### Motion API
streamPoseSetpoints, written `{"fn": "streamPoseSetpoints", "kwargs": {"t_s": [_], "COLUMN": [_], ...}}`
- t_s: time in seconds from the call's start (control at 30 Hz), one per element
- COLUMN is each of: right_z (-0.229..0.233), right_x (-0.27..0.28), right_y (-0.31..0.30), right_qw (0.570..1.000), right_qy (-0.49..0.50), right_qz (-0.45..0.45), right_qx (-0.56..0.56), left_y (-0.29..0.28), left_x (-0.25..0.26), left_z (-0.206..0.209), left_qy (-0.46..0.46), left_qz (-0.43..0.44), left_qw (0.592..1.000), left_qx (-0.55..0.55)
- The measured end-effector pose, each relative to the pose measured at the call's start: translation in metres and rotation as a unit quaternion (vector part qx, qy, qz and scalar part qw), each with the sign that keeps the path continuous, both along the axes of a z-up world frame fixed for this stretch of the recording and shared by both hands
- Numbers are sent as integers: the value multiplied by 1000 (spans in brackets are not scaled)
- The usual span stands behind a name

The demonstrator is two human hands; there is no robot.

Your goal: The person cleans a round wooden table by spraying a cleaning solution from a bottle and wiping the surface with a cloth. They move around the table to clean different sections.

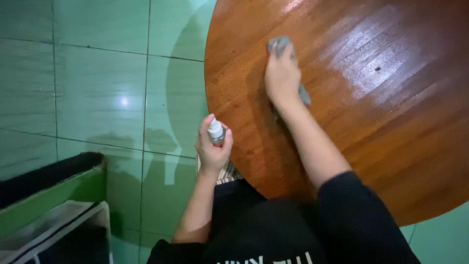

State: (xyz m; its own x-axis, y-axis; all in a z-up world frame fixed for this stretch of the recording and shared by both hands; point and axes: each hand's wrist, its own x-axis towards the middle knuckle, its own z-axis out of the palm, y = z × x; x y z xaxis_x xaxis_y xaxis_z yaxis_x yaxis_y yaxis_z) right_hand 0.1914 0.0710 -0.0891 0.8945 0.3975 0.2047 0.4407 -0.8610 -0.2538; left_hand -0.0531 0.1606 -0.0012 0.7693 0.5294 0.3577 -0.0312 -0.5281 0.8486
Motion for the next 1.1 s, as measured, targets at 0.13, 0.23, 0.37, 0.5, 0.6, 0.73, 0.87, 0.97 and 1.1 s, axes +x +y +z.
{"fn": "streamPoseSetpoints", "kwargs": {"t_s": [0.13,0.23,0.37,0.5,0.6,0.73,0.87,0.97,1.1], "right_z": [-9,2,3,-14,-5,14,11,9,19], "right_x": [-11,-57,-36,15,-11,-38,8,5,-48], "right_y": [17,-12,-50,-9,-9,-55,-64,-47,-80], "right_qw": [999,992,991,992,998,992,999,989,983], "right_qy": [-11,-48,-96,16,-3,-41,-13,75,140], "right_qz": [16,81,39,-45,44,67,-29,-57,-74], "right_qx": [-27,-80,-81,118,50,-103,24,118,90], "left_y": [-8,-12,-8,-18,-28,-29,-34,-45,-48], "left_x": [7,15,16,15,21,26,22,18,26], "left_z": [0,0,-2,-6,-5,-4,-8,-9,-8], "left_qy": [-8,-17,1,2,-2,7,21,34,24], "left_qz": [-21,-23,-25,-31,-45,-59,-55,-54,-62], "left_qw": [999,1000,1000,999,999,998,998,998,998], "left_qx": [-26,7,-6,-12,-16,-16,-12,-24,-13]}}
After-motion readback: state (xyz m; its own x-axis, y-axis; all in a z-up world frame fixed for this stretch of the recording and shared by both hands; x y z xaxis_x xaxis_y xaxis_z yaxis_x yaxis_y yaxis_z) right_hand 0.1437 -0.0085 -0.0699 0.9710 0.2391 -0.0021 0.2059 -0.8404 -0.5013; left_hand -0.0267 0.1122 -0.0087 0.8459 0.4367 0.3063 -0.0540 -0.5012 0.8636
